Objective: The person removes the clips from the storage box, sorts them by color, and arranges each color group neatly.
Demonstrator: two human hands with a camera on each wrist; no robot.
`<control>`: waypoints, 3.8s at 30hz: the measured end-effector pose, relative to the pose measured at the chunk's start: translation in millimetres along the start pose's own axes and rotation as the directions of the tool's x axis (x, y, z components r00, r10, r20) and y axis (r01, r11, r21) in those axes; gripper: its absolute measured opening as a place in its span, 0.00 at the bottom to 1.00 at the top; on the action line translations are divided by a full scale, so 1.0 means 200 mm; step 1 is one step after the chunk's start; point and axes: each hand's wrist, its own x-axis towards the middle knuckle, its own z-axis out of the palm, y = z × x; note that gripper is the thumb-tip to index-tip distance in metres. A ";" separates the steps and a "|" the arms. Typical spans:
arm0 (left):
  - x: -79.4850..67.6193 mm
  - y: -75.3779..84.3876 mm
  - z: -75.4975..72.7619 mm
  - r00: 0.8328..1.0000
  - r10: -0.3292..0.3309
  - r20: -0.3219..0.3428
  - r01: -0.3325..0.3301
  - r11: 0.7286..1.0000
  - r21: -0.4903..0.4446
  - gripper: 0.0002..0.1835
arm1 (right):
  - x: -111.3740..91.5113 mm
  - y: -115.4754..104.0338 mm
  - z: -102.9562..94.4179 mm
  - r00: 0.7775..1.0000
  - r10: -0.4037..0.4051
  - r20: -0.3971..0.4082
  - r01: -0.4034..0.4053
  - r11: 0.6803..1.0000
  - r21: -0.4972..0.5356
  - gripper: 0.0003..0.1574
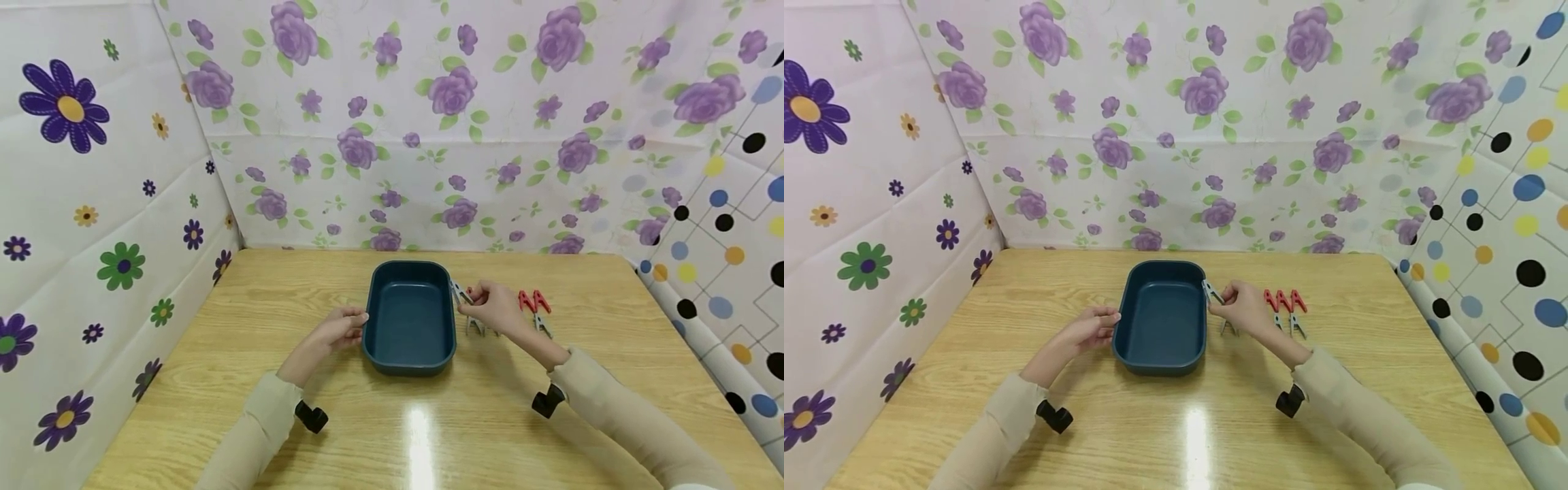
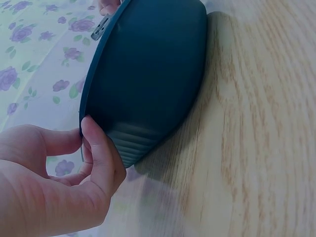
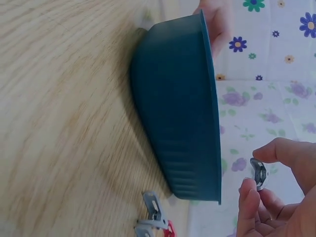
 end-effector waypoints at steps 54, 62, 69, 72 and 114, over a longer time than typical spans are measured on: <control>-0.01 -0.01 0.01 1.000 0.012 0.003 -0.012 1.000 0.013 0.19 | -0.19 0.43 -0.11 0.982 0.166 -0.093 -0.166 0.986 0.009 0.17; 0.00 0.00 0.01 1.000 0.006 0.000 -0.006 1.000 0.005 0.19 | -0.19 0.50 -0.13 0.975 0.200 -0.097 -0.198 0.980 0.028 0.18; -0.02 0.00 0.01 1.000 0.017 -0.003 -0.017 1.000 0.020 0.20 | -0.19 0.53 -0.14 0.974 0.195 -0.119 -0.196 0.981 0.003 0.20; -0.02 0.00 0.02 1.000 0.018 -0.006 -0.018 1.000 0.025 0.20 | -0.20 0.55 -0.16 0.971 0.202 -0.129 -0.206 0.979 -0.013 0.20; -0.02 0.00 0.02 1.000 0.011 0.003 -0.011 1.000 0.024 0.19 | -0.28 0.73 -0.34 0.946 0.298 -0.132 -0.313 0.942 -0.122 0.23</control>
